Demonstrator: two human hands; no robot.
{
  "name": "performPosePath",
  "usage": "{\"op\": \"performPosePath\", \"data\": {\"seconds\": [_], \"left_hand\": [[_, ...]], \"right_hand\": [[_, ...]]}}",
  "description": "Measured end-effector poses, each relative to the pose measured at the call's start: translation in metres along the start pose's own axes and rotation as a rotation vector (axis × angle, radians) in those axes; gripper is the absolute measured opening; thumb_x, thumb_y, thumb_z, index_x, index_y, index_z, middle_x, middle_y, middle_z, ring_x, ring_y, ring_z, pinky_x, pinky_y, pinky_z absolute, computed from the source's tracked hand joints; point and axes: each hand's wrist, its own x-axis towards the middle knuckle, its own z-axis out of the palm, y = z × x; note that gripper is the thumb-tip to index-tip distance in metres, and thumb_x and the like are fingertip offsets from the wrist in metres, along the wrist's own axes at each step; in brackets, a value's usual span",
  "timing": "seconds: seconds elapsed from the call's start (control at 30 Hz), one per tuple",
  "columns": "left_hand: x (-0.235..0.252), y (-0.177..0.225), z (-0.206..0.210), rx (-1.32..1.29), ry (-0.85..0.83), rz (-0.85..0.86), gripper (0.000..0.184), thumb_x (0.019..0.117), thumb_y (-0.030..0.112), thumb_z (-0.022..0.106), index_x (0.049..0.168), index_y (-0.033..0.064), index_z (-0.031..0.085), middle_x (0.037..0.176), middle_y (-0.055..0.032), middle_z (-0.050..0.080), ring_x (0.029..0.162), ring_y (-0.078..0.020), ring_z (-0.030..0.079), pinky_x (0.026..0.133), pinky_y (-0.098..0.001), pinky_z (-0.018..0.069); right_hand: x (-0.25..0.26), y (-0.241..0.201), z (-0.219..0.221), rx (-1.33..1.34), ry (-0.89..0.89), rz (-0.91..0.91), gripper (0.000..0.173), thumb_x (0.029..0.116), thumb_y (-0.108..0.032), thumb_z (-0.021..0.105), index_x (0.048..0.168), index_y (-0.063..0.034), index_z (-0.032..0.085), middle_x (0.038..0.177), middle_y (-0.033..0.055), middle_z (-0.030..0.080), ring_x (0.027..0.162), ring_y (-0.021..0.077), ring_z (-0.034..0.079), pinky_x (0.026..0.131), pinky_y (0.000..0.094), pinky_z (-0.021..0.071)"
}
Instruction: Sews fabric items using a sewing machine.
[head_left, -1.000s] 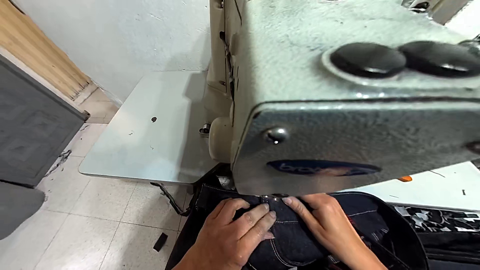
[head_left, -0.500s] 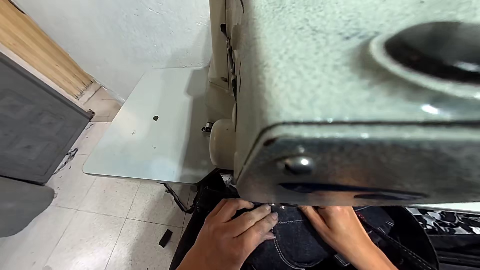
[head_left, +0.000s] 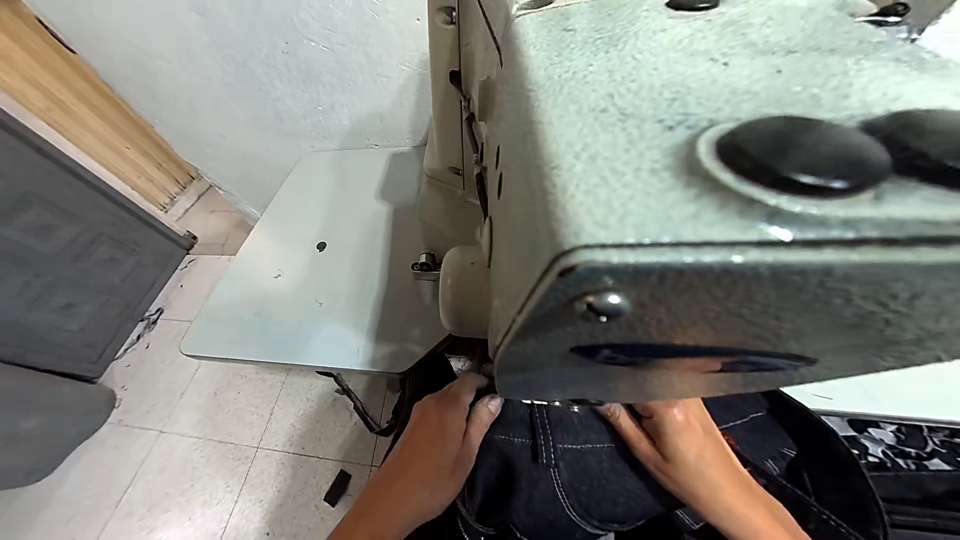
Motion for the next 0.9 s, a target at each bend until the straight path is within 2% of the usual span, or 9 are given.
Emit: {"op": "performPosePath", "data": {"seconds": [0.1,0.23,0.4,0.53,0.63,0.7,0.73,0.83,0.9], "left_hand": [[0.003,0.004,-0.002,-0.038,-0.079,-0.067,0.048,0.1088,0.040,0.039,0.122,0.0008,0.064,0.096,-0.0141,0.071,0.093,-0.0244,0.070,0.084,-0.0455,0.0552],[0.007,0.008,-0.002,-0.029,-0.111,-0.125,0.050,0.1078,0.043,0.040,0.127,0.0009,0.060,0.088,-0.0122,0.068,0.085,-0.0251,0.069,0.078,-0.0459,0.0549],[0.008,0.008,0.007,-0.068,-0.067,-0.173,0.053,0.1057,0.045,0.043,0.130,0.0003,0.057,0.092,-0.0107,0.070,0.089,-0.0228,0.069,0.082,-0.0453,0.0556],[0.002,-0.001,0.021,-0.248,0.101,-0.072,0.046,0.1038,0.035,0.050,0.129,-0.0037,0.056,0.094,-0.0041,0.073,0.089,-0.0060,0.069,0.083,-0.0286,0.0566],[0.009,-0.007,0.026,-0.318,0.238,0.099,0.030,0.1013,0.017,0.052,0.114,-0.0054,0.067,0.093,-0.0038,0.073,0.088,0.0017,0.067,0.083,-0.0195,0.0552],[0.022,-0.008,0.019,-0.259,0.274,0.083,0.022,0.0955,0.007,0.054,0.097,-0.0048,0.072,0.086,-0.0079,0.072,0.086,-0.0043,0.067,0.083,-0.0241,0.0540],[0.027,-0.005,0.012,-0.234,0.234,0.027,0.019,0.0951,0.003,0.055,0.095,-0.0065,0.072,0.087,-0.0126,0.071,0.088,-0.0113,0.068,0.085,-0.0304,0.0536],[0.040,-0.002,-0.002,-0.141,0.141,0.018,0.013,0.0933,0.001,0.062,0.092,-0.0056,0.073,0.088,-0.0156,0.071,0.089,-0.0188,0.068,0.086,-0.0365,0.0541],[0.039,-0.002,0.000,-0.018,0.192,0.137,0.013,0.0899,0.002,0.063,0.084,-0.0025,0.074,0.082,-0.0166,0.072,0.083,-0.0264,0.072,0.077,-0.0449,0.0569]], "right_hand": [[-0.002,0.001,0.001,-0.002,-0.003,0.005,0.047,0.1071,-0.043,0.044,0.081,-0.0119,0.068,0.071,0.0021,0.065,0.073,0.0112,0.064,0.070,0.0274,0.0495],[-0.003,0.001,0.002,0.023,-0.008,0.021,0.045,0.1068,-0.042,0.045,0.084,-0.0123,0.071,0.077,0.0011,0.070,0.079,0.0090,0.067,0.075,0.0259,0.0515],[-0.006,0.004,0.003,0.096,-0.036,0.066,0.045,0.1063,-0.043,0.046,0.086,-0.0134,0.072,0.080,-0.0012,0.070,0.082,0.0058,0.066,0.077,0.0257,0.0518],[-0.010,0.004,0.006,0.158,-0.027,0.081,0.044,0.1059,-0.046,0.047,0.087,-0.0130,0.070,0.081,-0.0005,0.069,0.083,0.0046,0.065,0.078,0.0239,0.0499],[-0.002,0.004,0.007,0.104,0.030,0.038,0.044,0.1064,-0.044,0.047,0.084,-0.0118,0.066,0.078,0.0015,0.067,0.082,0.0074,0.064,0.078,0.0237,0.0487],[0.011,0.005,0.009,0.006,0.081,0.013,0.036,0.1016,-0.034,0.052,0.078,-0.0092,0.065,0.073,0.0043,0.065,0.078,0.0135,0.066,0.074,0.0283,0.0515],[0.018,0.006,0.010,-0.021,0.094,0.018,0.031,0.0966,-0.027,0.056,0.074,-0.0070,0.065,0.071,0.0063,0.064,0.074,0.0166,0.066,0.070,0.0312,0.0520],[0.033,0.007,0.000,-0.058,0.040,0.043,0.018,0.0877,-0.018,0.062,0.080,-0.0032,0.069,0.073,0.0117,0.067,0.070,0.0220,0.068,0.065,0.0358,0.0551],[0.032,0.004,-0.006,-0.056,-0.007,0.062,0.017,0.0892,-0.015,0.063,0.088,-0.0008,0.071,0.081,0.0161,0.070,0.077,0.0268,0.071,0.071,0.0395,0.0573]]}}
